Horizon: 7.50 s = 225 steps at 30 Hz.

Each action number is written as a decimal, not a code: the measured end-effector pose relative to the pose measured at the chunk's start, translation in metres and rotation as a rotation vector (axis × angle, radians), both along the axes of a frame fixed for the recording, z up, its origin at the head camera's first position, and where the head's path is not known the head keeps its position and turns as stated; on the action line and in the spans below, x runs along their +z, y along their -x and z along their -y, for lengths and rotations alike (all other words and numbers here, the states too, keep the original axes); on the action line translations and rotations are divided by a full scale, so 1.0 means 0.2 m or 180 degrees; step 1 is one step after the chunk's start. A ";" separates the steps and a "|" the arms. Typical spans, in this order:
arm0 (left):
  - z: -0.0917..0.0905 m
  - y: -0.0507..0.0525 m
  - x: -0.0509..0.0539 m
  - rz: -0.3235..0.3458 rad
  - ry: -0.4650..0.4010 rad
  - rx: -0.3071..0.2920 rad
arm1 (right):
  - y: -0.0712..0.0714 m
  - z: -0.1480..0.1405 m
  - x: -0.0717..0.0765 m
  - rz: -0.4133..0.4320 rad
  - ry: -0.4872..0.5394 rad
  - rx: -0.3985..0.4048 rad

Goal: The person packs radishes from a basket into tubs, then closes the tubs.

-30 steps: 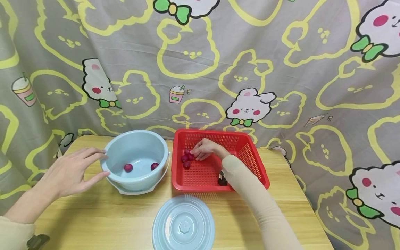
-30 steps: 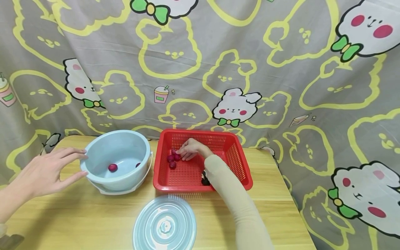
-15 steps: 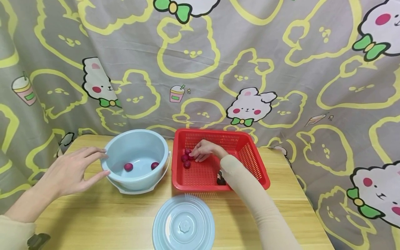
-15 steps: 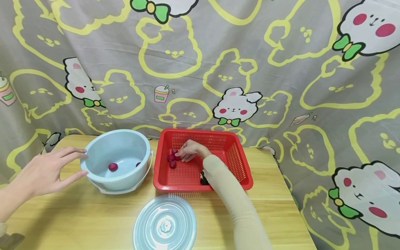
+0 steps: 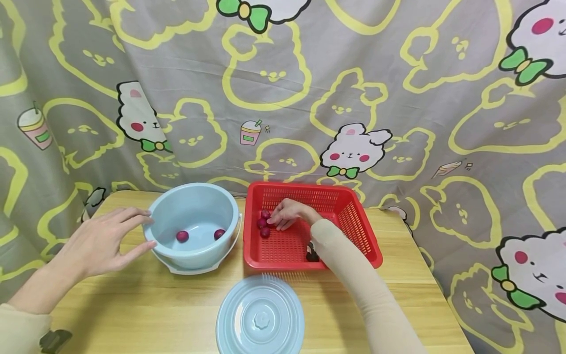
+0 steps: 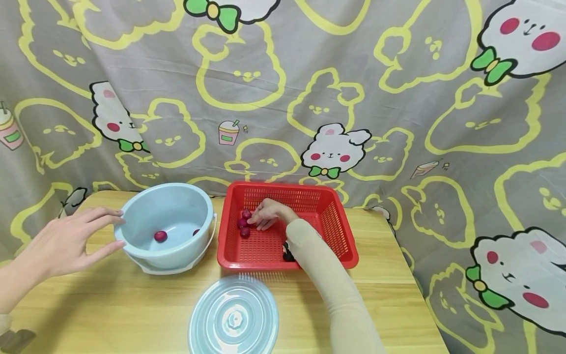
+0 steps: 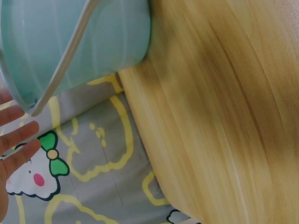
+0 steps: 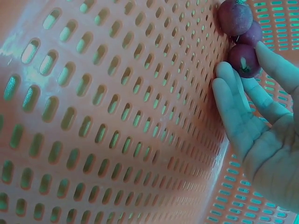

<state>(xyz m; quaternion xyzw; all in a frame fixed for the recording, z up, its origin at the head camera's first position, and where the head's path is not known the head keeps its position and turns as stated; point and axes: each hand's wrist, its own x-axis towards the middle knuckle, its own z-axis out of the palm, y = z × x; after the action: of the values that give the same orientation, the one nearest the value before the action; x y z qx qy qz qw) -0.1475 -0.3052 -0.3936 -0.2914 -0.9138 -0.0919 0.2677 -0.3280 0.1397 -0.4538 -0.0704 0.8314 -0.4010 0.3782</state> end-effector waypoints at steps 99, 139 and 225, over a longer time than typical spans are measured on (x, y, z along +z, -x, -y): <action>0.01 0.01 -0.01 0.0022 0.0000 0.0007 | -0.35 0.50 0.52 -0.0633 0.1310 0.0123; 0.01 0.01 -0.01 0.0007 -0.0010 0.0011 | -0.39 0.69 0.47 -0.0590 0.1385 0.0116; 0.00 0.00 -0.01 0.0023 -0.0003 0.0039 | -0.03 0.03 0.24 -0.0809 0.0880 -0.0646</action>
<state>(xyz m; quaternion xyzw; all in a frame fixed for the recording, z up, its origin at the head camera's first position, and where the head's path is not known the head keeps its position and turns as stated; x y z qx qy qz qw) -0.1476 -0.3055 -0.3950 -0.2853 -0.9165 -0.0917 0.2650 -0.3226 0.1331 -0.4054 -0.0874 0.8124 -0.5351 0.2147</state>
